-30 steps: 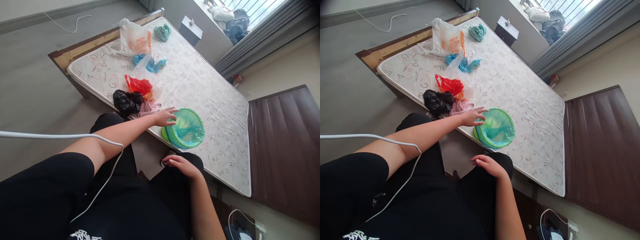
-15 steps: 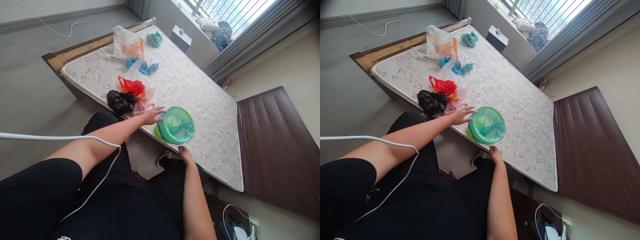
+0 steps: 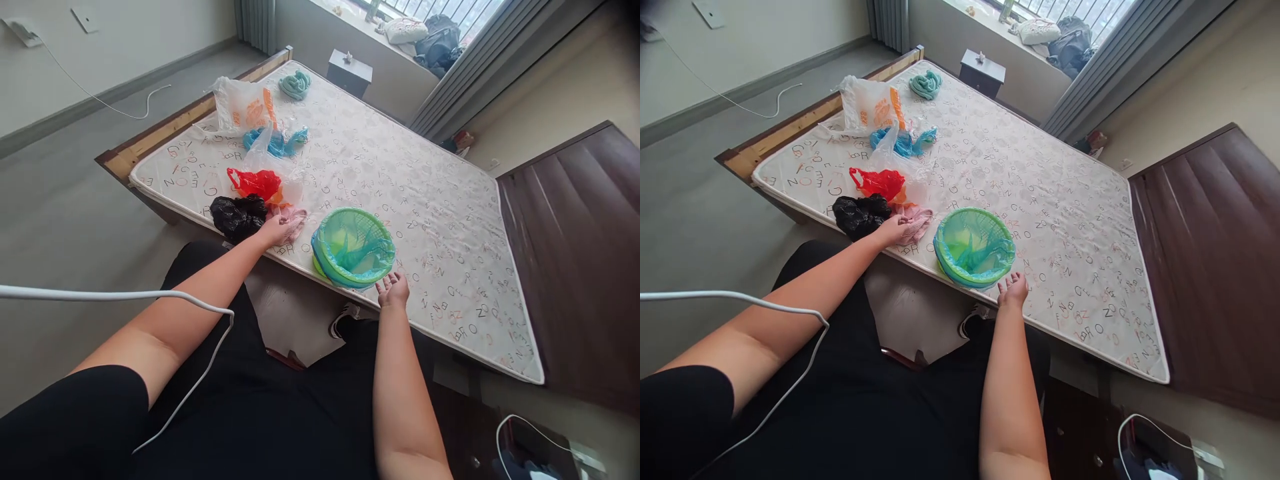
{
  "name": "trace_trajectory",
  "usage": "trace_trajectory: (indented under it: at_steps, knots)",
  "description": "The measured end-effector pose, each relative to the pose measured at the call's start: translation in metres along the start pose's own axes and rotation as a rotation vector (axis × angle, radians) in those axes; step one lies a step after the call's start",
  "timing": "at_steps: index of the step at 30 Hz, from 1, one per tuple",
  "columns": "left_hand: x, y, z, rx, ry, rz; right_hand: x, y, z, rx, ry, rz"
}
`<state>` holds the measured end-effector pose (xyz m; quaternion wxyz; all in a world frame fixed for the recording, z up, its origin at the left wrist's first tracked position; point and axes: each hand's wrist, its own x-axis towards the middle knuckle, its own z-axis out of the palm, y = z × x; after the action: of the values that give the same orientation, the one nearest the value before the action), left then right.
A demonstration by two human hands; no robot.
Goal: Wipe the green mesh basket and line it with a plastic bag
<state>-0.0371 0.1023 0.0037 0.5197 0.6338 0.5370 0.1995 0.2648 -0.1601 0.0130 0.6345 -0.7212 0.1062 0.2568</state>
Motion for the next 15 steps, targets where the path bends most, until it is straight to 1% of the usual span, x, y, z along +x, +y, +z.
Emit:
trace_trajectory:
  at_steps: [4, 6, 7, 8, 10, 11, 12, 14, 15]
  knots:
    - [0.007, 0.009, -0.004, 0.188, -0.043, 0.085, 0.002, -0.016, 0.008, 0.052, 0.085, -0.061]
    - [0.015, 0.015, -0.01, 0.28, -0.029, 0.155, 0.003, -0.022, 0.013, 0.088, 0.14, -0.075]
    - [0.021, 0.018, -0.017, 0.31, 0.011, 0.191, 0.003, -0.024, 0.016, 0.104, 0.158, -0.079]
    - [0.029, 0.02, -0.027, 0.328, 0.079, 0.221, 0.003, -0.026, 0.018, 0.118, 0.166, -0.082]
    - [0.047, 0.024, -0.053, 0.343, 0.274, 0.252, 0.002, -0.029, 0.023, 0.14, 0.154, -0.083]
    - [0.055, 0.024, -0.067, 0.351, 0.378, 0.245, 0.002, -0.03, 0.025, 0.153, 0.141, -0.079]
    - [0.063, 0.023, -0.082, 0.366, 0.449, 0.22, 0.003, -0.031, 0.026, 0.167, 0.125, -0.071]
    - [0.072, 0.016, -0.105, 0.424, 0.489, 0.113, 0.005, -0.034, 0.026, 0.194, 0.103, -0.048]
    - [0.072, 0.011, -0.113, 0.439, 0.46, 0.03, 0.006, -0.035, 0.026, 0.207, 0.096, -0.033]
